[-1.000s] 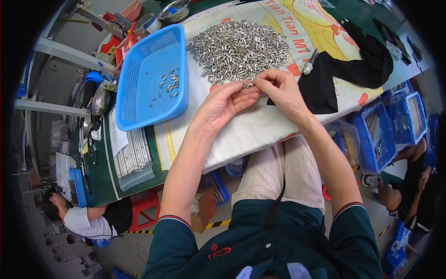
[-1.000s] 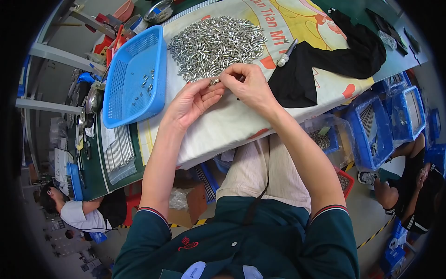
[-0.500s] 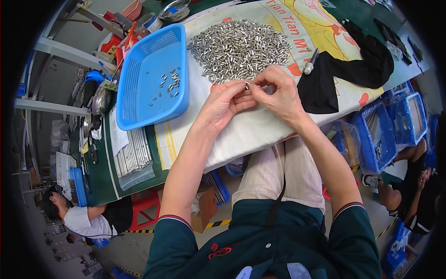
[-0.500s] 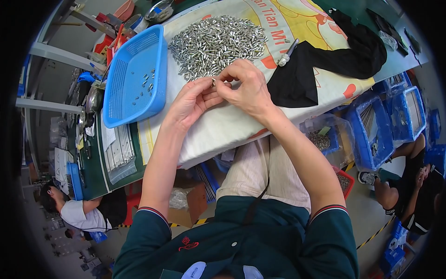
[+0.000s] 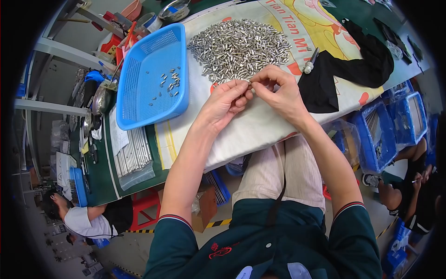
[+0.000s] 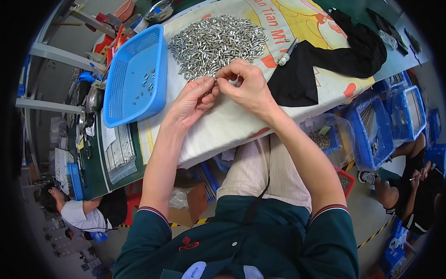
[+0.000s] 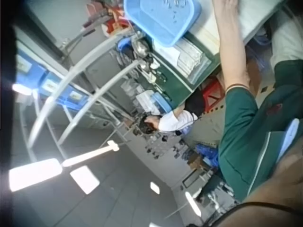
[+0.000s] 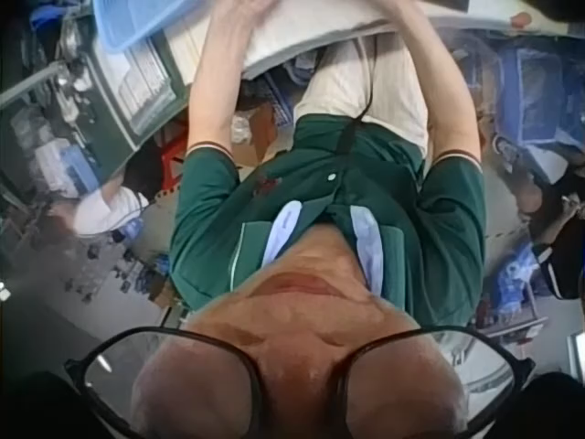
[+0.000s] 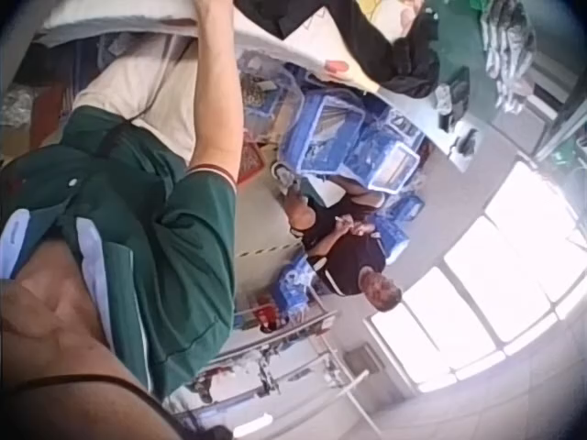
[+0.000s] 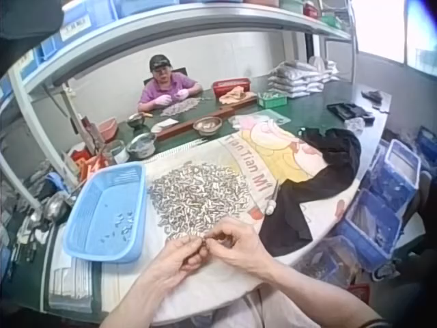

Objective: Manually attaching small metal clips to a strip of black fabric at a manufacturing workbench.

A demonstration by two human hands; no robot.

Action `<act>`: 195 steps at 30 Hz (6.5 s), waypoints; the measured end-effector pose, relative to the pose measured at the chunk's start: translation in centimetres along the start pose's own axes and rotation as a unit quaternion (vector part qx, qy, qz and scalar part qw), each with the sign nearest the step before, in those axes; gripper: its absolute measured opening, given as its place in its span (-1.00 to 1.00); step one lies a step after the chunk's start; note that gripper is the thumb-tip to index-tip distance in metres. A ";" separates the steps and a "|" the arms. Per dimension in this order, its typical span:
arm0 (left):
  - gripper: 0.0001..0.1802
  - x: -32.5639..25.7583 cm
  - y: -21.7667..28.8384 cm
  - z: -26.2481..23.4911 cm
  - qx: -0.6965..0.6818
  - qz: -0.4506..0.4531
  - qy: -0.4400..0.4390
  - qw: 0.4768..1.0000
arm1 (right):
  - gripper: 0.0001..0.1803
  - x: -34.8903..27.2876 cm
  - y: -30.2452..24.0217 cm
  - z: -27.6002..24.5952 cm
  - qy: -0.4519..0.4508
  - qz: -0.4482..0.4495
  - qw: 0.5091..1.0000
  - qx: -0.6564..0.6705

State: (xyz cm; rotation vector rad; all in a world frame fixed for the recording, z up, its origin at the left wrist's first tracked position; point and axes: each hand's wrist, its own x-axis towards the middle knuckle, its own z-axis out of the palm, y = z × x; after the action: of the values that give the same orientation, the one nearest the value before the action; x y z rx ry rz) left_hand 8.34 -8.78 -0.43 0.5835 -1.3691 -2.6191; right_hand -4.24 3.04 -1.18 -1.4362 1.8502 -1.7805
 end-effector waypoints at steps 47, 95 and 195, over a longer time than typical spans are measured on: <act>-0.49 0.3 0.1 -0.2 -0.386 0.015 -0.107 0.916 | -0.92 0.2 -0.1 0.1 0.083 -0.109 0.989 -0.058; -0.81 -0.3 -0.1 0.9 -0.013 0.042 0.024 0.999 | -0.90 0.2 0.5 0.5 0.022 -0.135 0.988 -0.070; -0.87 -2.8 -0.8 0.2 0.652 0.278 0.136 0.692 | -0.90 1.4 -0.2 -2.4 -0.195 -0.167 0.919 -0.298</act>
State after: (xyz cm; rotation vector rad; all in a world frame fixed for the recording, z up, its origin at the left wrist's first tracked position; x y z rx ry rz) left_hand 10.86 -7.39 -0.27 0.4647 -2.5556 -0.7187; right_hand -6.53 3.68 0.24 -2.2398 2.0962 -0.9273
